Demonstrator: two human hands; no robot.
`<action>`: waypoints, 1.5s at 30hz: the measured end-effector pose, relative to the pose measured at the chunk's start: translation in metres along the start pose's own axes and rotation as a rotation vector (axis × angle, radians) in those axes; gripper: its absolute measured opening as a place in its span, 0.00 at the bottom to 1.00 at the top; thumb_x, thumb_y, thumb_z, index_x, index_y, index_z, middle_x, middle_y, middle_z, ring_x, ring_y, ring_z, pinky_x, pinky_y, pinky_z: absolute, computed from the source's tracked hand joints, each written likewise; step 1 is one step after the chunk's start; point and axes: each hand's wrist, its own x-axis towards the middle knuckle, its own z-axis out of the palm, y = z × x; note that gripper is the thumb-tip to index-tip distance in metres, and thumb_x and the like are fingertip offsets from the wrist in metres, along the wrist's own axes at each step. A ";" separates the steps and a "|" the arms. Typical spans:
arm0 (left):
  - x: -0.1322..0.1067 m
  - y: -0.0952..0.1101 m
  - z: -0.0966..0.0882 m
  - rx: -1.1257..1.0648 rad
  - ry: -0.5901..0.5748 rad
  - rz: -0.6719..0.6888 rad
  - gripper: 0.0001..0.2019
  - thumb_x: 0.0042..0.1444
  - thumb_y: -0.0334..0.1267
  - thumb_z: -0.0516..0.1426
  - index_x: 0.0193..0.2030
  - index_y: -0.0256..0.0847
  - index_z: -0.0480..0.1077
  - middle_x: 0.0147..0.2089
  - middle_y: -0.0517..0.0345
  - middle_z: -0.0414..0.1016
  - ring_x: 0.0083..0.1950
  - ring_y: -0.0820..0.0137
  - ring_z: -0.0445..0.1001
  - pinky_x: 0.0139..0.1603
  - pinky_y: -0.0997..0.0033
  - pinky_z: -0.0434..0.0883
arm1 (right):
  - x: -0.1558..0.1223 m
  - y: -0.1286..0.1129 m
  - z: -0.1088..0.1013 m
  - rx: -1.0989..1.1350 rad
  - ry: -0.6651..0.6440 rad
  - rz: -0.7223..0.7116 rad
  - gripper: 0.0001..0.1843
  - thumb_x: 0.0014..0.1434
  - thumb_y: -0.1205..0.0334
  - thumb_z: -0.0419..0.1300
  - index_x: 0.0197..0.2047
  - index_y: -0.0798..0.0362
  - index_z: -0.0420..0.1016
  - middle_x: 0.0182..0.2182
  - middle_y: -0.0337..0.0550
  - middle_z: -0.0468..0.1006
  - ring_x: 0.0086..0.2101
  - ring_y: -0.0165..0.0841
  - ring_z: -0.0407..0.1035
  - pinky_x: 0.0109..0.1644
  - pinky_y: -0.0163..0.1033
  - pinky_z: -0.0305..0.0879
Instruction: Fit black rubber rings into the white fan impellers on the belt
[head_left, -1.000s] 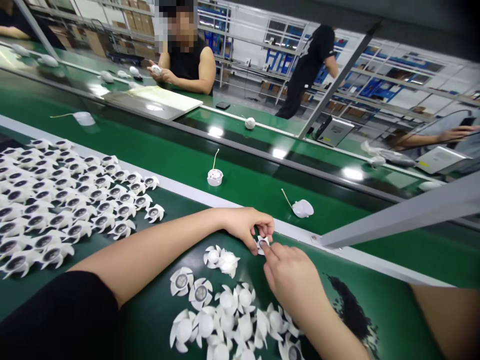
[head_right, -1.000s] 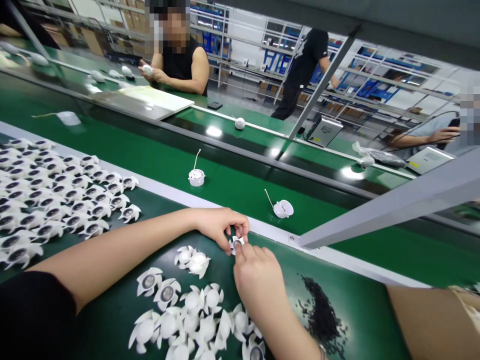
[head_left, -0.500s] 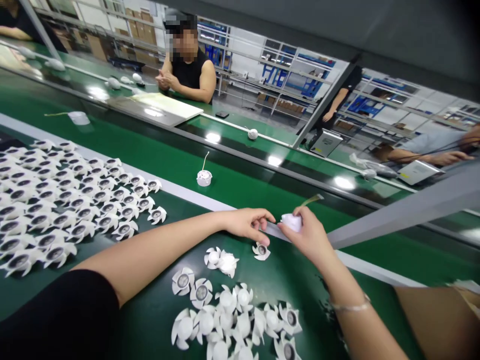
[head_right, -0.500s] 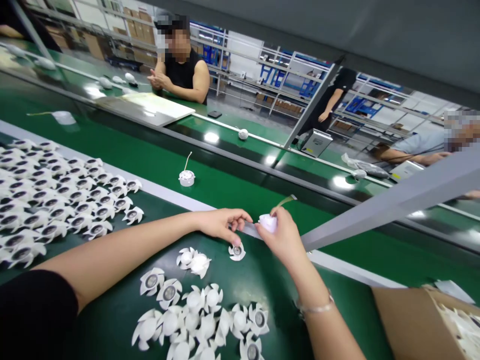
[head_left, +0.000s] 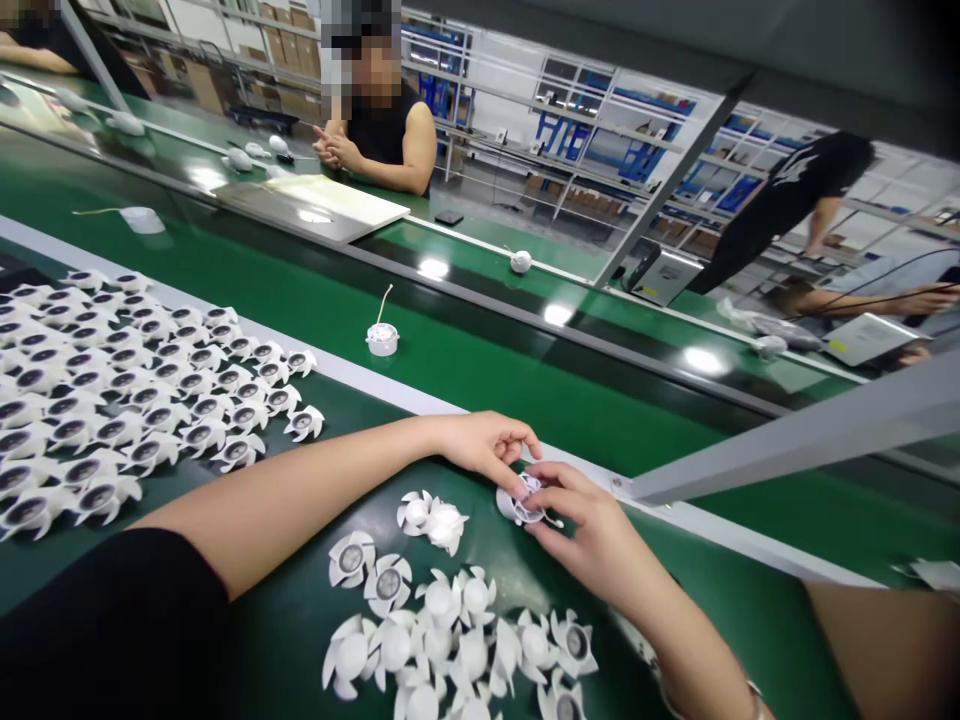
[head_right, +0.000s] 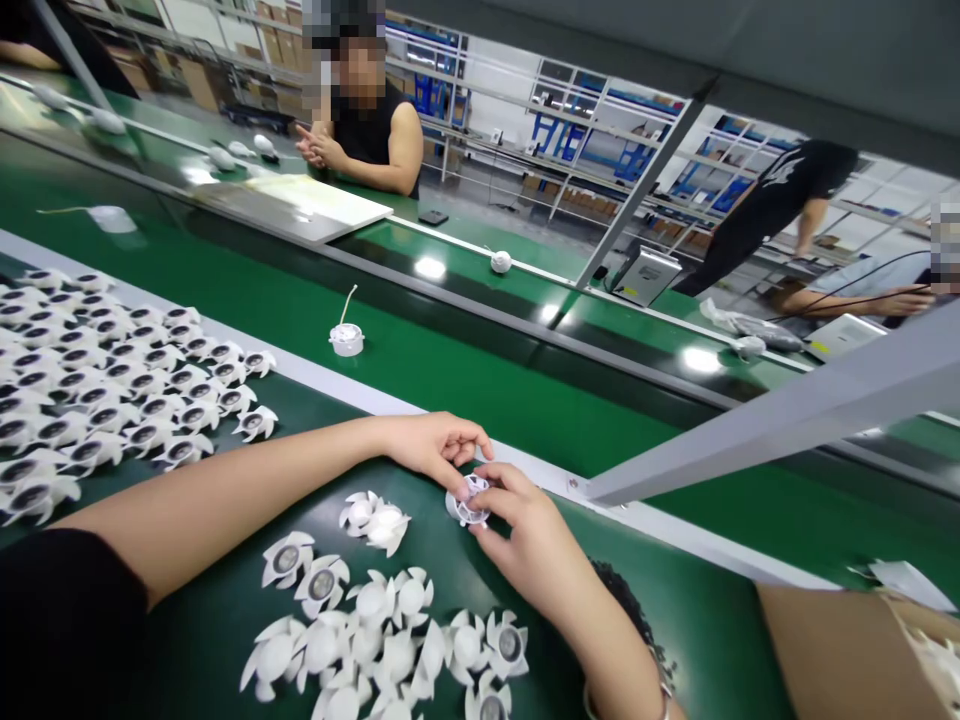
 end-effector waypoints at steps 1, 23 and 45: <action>0.001 0.001 0.000 -0.001 -0.009 -0.016 0.32 0.42 0.47 0.72 0.53 0.41 0.67 0.30 0.68 0.63 0.28 0.78 0.61 0.29 0.75 0.59 | -0.002 0.001 0.001 -0.019 -0.001 0.009 0.09 0.57 0.69 0.63 0.41 0.47 0.78 0.50 0.45 0.74 0.51 0.38 0.71 0.54 0.43 0.68; -0.046 0.075 -0.005 0.631 0.259 -0.347 0.43 0.45 0.65 0.64 0.65 0.45 0.62 0.54 0.54 0.74 0.48 0.63 0.74 0.44 0.71 0.68 | 0.013 0.013 -0.003 -0.264 0.325 0.266 0.29 0.60 0.66 0.56 0.65 0.60 0.63 0.66 0.63 0.54 0.65 0.51 0.53 0.65 0.57 0.58; -0.172 0.012 0.153 1.033 0.391 -0.125 0.64 0.28 0.72 0.66 0.73 0.58 0.46 0.77 0.47 0.35 0.74 0.35 0.42 0.68 0.30 0.50 | -0.113 -0.074 0.095 -0.296 0.125 0.084 0.78 0.29 0.21 0.65 0.75 0.49 0.39 0.72 0.63 0.42 0.66 0.75 0.39 0.61 0.82 0.41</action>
